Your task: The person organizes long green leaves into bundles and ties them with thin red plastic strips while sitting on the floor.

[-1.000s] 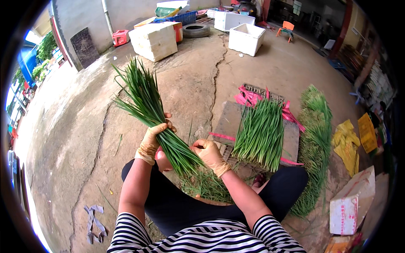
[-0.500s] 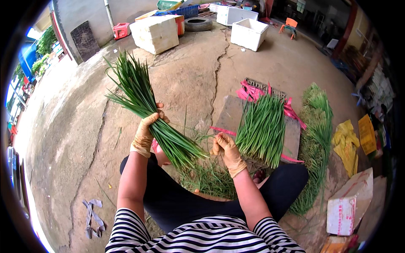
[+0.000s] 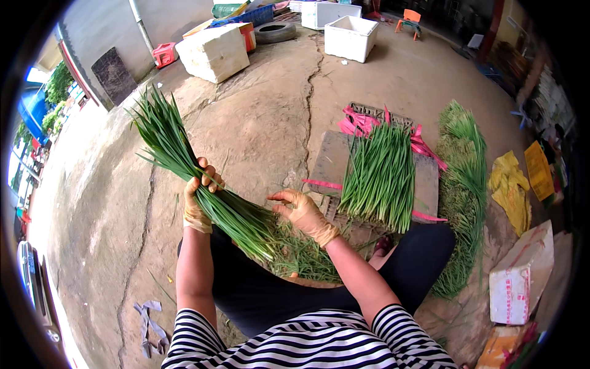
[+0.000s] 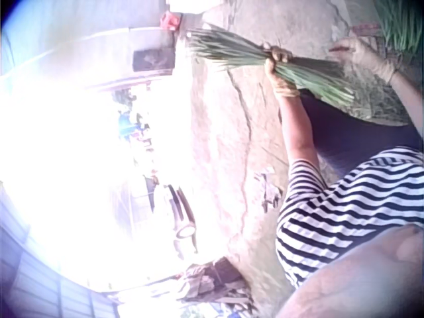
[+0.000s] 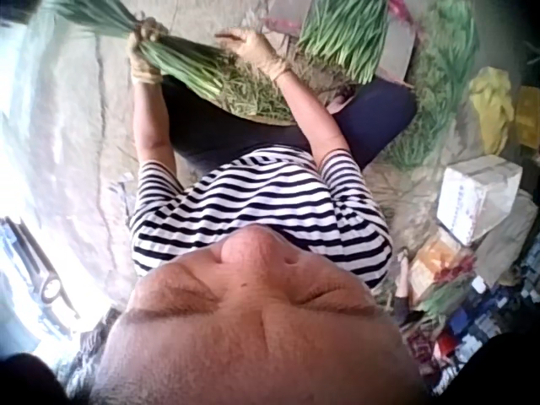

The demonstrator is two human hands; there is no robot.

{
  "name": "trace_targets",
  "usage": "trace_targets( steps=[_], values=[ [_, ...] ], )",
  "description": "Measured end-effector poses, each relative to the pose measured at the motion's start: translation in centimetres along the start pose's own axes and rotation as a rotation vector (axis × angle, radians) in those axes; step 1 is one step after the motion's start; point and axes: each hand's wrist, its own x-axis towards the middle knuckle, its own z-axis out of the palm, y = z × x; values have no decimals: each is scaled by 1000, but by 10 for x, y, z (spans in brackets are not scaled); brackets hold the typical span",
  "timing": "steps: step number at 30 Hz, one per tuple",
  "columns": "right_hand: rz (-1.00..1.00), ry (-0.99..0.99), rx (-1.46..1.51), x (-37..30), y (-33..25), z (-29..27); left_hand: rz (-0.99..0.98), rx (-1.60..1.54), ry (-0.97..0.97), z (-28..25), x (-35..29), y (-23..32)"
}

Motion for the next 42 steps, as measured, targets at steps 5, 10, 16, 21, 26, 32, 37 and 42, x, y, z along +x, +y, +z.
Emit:
trace_targets(
  steps=[5,10,16,21,26,32,37,42],
  values=[
    [51,-47,-302,7,-15,19,4,-118,-75,4,-1,3],
    [184,-17,31,5,0,14,22,-118,-91,-5,-2,4],
    [-32,140,-277,0,-11,5,20,-95,-90,-5,-5,6],
    [108,295,181,-15,22,-1,52,-102,-146,2,-3,5],
    [-72,115,-336,-11,-6,2,53,-123,-100,2,-5,7],
    [-217,-39,-221,6,-17,35,0,-90,-187,1,1,5],
    [193,-199,699,-19,20,-7,104,-165,-134,-8,-3,18],
    [459,-228,-213,-53,71,-38,147,-185,-183,-9,1,21]
  ],
)
